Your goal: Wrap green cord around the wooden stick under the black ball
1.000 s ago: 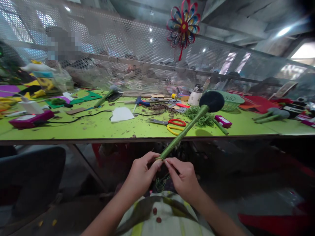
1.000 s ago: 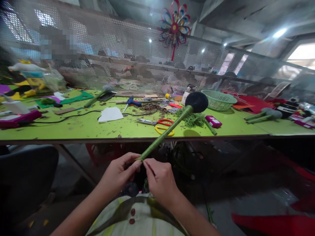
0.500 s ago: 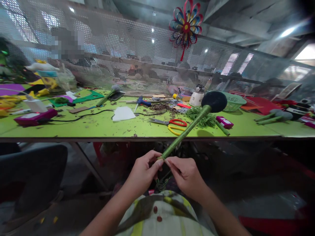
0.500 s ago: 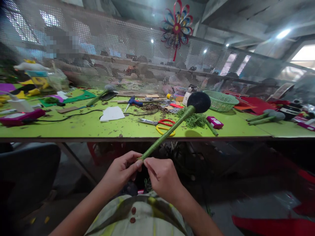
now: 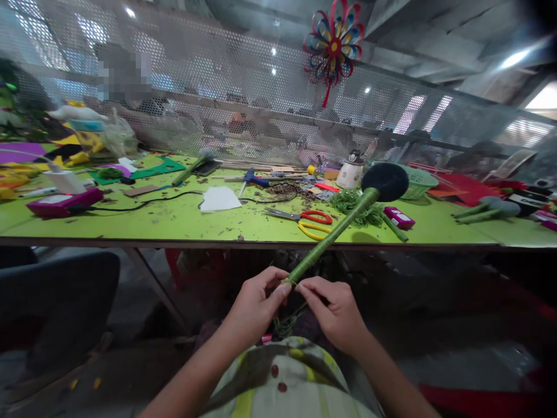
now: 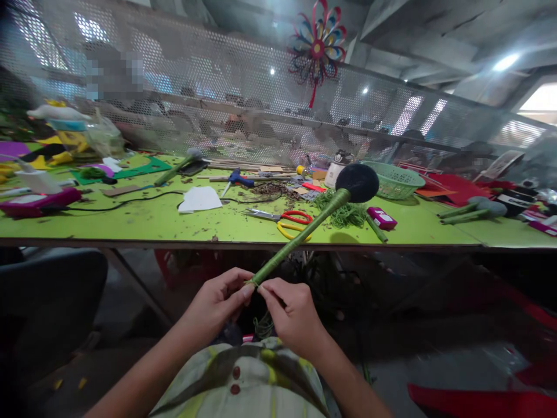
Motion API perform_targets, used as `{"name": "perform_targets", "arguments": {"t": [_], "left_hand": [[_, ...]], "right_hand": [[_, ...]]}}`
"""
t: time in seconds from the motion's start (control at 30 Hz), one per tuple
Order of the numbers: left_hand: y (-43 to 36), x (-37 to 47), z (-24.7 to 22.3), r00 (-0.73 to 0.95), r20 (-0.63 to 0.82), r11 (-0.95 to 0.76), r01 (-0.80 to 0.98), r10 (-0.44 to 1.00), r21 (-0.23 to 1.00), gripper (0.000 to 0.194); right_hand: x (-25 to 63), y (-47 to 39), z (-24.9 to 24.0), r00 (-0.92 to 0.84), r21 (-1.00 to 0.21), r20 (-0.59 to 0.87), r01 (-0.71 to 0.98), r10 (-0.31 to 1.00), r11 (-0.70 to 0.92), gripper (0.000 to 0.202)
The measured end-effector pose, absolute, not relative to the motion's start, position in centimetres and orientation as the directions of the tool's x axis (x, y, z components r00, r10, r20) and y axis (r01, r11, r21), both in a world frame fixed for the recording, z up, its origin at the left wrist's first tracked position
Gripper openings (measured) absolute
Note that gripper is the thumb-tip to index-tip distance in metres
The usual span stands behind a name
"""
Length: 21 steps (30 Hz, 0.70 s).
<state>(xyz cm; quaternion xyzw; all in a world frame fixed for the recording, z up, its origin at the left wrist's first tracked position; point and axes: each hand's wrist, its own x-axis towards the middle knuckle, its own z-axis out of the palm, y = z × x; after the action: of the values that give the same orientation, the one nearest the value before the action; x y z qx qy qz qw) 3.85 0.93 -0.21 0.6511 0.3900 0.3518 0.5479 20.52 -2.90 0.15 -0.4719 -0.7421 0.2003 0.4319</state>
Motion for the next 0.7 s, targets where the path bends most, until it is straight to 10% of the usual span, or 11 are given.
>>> {"name": "perform_targets", "arguments": {"t": [0.43, 0.7], "left_hand": [[1.0, 4.0, -0.1, 0.45, -0.067, 0.067, 0.016, 0.89, 0.998, 0.026], [0.9, 4.1, -0.2, 0.533, -0.143, 0.266, -0.161, 0.834, 0.95, 0.036]], "right_hand": [[20.3, -2.7, -1.0, -0.087, -0.816, 0.368, 0.447, 0.926, 0.367, 0.022], [19.3, -2.2, -3.0, -0.038, -0.991, 0.059, -0.122, 0.998, 0.054, 0.025]]}}
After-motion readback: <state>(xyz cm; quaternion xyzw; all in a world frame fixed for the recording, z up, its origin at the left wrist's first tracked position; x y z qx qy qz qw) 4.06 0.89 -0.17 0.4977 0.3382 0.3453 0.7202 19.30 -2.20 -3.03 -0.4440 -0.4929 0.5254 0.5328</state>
